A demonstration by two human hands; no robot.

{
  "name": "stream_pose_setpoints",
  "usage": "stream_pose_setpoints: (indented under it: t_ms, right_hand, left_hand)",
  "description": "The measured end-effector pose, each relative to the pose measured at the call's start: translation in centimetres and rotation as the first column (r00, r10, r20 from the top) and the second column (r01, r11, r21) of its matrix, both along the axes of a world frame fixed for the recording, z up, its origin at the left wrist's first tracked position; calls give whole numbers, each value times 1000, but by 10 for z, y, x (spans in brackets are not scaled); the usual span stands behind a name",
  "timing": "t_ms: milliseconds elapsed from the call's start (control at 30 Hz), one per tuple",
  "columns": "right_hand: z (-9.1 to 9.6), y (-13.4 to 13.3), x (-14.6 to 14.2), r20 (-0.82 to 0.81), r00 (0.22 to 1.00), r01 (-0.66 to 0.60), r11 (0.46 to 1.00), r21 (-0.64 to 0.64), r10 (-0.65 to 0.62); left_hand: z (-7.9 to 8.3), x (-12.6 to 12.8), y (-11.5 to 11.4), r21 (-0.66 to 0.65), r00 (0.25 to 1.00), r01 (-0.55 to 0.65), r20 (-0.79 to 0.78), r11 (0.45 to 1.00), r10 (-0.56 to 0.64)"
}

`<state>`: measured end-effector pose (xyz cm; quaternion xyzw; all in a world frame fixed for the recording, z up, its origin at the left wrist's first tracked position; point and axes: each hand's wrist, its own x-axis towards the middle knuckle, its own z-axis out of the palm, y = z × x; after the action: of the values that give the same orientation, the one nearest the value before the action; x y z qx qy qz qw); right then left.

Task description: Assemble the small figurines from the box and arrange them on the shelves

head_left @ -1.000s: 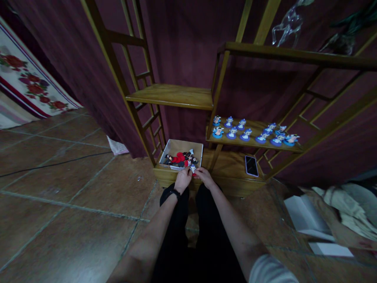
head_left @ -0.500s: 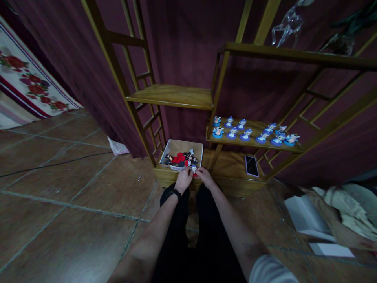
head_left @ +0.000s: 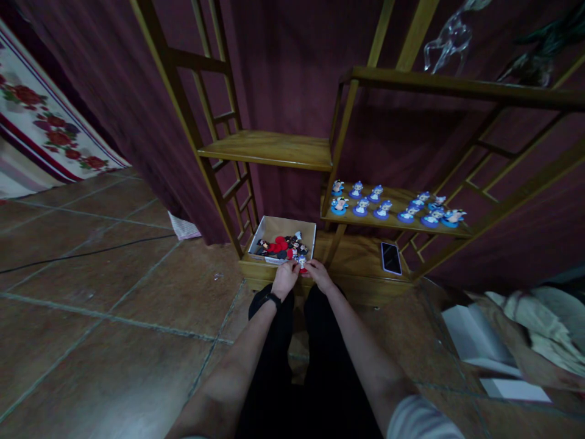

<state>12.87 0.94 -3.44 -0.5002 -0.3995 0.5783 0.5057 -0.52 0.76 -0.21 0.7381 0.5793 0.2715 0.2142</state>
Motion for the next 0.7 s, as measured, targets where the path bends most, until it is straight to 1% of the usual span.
stream_pose_setpoints:
  t_ms: [233,367,533,700]
  right_hand:
    - [-5,2,0,-14,1000,13,1000,-16,-13]
    - [-2,0,0,-22,1000,13,1000,-15,-14]
    - [4,-3,0,-13,1000,-8,1000,-10,8]
    - [4,-2,0,-25,1000,-4,1000,-18,4]
  left_hand:
    - [2,-1,-2,17,999,43,20,999,-43]
    - [3,-1,-3,25,999,32,21,999,-33]
    - [5,-1,-2,-6,1000,18,-21,1000,-18]
    - [7,-1,-1,-17,1000,3,-31,1000,-4]
